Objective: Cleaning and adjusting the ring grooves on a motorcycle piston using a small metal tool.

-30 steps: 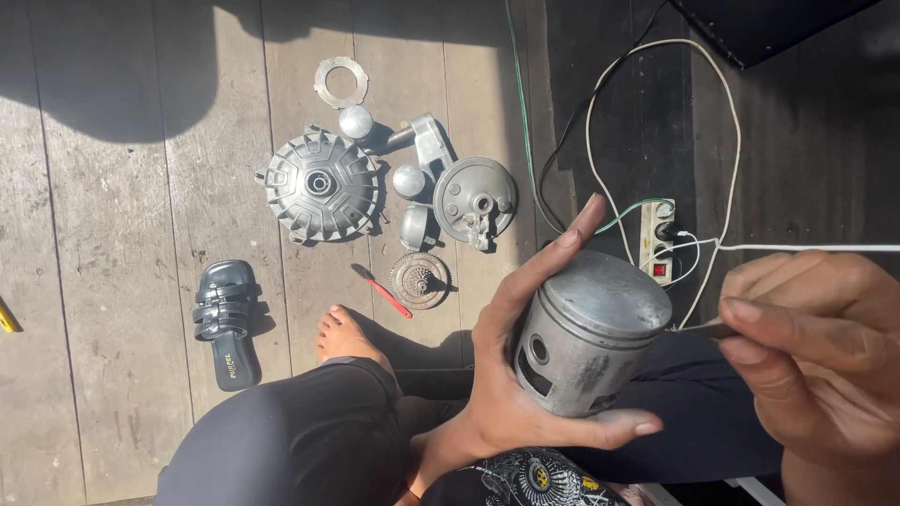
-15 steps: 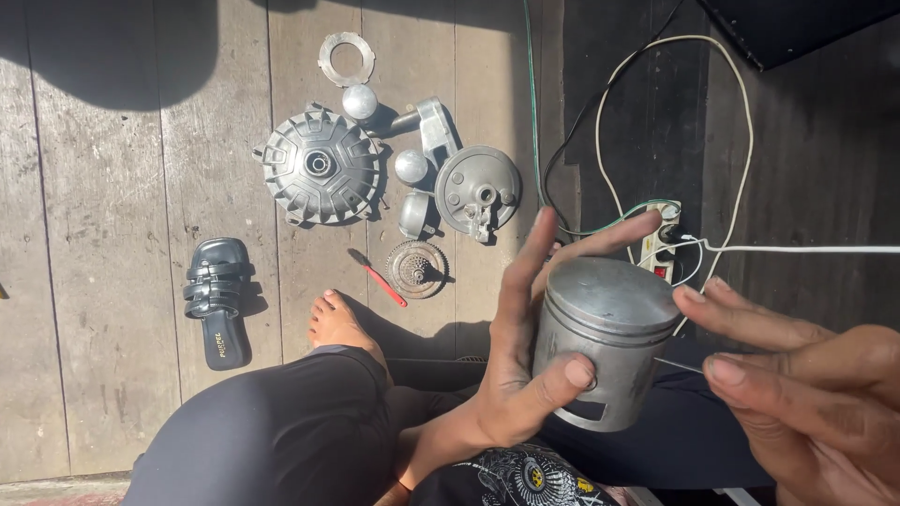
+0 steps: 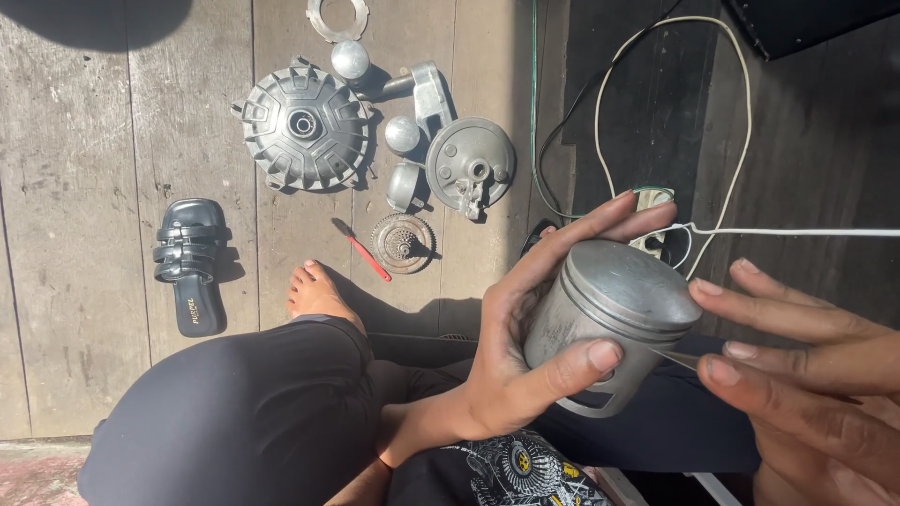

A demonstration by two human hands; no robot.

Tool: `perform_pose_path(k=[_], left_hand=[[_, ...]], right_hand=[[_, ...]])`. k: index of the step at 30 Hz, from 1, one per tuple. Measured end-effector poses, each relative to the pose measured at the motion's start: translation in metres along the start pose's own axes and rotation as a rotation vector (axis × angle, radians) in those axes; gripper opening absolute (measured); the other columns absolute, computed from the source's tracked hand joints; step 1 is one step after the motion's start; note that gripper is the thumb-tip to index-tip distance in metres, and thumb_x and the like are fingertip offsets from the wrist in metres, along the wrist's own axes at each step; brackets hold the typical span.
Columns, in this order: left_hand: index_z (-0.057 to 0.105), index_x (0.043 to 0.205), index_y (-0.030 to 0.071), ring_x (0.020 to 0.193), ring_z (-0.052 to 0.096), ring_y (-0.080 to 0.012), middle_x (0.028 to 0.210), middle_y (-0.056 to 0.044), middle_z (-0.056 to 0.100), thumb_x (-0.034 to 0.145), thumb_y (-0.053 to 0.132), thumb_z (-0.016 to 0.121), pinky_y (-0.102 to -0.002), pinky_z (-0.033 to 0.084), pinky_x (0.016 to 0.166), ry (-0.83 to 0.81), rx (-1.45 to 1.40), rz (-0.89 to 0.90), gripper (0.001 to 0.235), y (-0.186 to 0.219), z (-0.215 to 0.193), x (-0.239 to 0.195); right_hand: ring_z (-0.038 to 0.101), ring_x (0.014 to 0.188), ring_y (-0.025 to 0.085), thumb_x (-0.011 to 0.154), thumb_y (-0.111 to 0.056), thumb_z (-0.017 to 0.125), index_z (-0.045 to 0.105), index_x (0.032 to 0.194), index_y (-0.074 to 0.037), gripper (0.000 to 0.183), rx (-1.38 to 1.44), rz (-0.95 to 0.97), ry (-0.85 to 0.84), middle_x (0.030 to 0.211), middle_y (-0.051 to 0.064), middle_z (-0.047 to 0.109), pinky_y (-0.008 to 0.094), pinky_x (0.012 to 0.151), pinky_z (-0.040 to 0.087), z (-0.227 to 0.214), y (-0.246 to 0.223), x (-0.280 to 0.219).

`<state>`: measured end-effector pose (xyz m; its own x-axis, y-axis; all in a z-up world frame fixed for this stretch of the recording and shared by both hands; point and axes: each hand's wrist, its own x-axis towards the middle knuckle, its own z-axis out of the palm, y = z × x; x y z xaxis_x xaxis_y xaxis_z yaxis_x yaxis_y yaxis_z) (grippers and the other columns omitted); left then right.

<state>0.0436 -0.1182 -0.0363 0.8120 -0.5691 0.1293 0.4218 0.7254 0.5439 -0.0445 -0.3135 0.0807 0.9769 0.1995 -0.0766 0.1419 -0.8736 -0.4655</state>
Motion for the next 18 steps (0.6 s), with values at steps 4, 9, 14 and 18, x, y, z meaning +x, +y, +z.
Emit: perform_pose_path(k=[4, 9, 14, 18], left_hand=[[0.035, 0.158, 0.001, 0.153, 0.050, -0.0344, 0.161, -0.026, 0.047, 0.092, 0.030, 0.062, -0.053, 0.046, 0.134, 0.011, -0.006, -0.008, 0.077, 0.001, 0.000, -0.003], [0.036, 0.154, 0.002, 0.154, 0.048, -0.0381, 0.162, -0.024, 0.043, 0.091, 0.028, 0.066, -0.055, 0.045, 0.136, -0.009, 0.024, 0.061, 0.074, 0.007, 0.000, -0.006], [0.041, 0.141, 0.006, 0.140, 0.052, -0.0315, 0.146, -0.019, 0.048, 0.090, 0.025, 0.063, -0.052, 0.046, 0.128, 0.001, 0.034, 0.091, 0.059, 0.010, -0.002, -0.011], [0.041, 0.140, 0.005, 0.137, 0.054, -0.0299, 0.141, -0.017, 0.049, 0.090, 0.027, 0.063, -0.050, 0.047, 0.126, 0.001, 0.070, 0.114, 0.059, 0.015, -0.003, -0.014]], right_hand=[[0.070, 0.129, 0.039, 0.074, -0.001, 0.074, 0.071, 0.097, -0.016, 0.028, -0.011, 0.030, 0.062, 0.109, 0.008, 0.068, 0.063, 0.132, 0.053, 0.002, -0.010, 0.006], [0.070, 0.123, 0.042, 0.070, 0.003, 0.069, 0.073, 0.093, -0.012, 0.028, -0.011, -0.052, 0.012, 0.108, 0.025, 0.074, 0.056, 0.117, 0.056, 0.005, -0.008, 0.018], [0.069, 0.125, 0.045, 0.069, 0.007, 0.069, 0.072, 0.100, -0.015, 0.038, -0.025, -0.156, -0.002, 0.108, 0.018, 0.074, 0.062, 0.119, 0.055, 0.009, -0.004, 0.017], [0.068, 0.125, 0.044, 0.070, 0.009, 0.069, 0.072, 0.102, -0.016, 0.041, -0.108, -0.183, -0.015, 0.103, 0.011, 0.076, 0.058, 0.117, 0.054, 0.010, -0.007, 0.014]])
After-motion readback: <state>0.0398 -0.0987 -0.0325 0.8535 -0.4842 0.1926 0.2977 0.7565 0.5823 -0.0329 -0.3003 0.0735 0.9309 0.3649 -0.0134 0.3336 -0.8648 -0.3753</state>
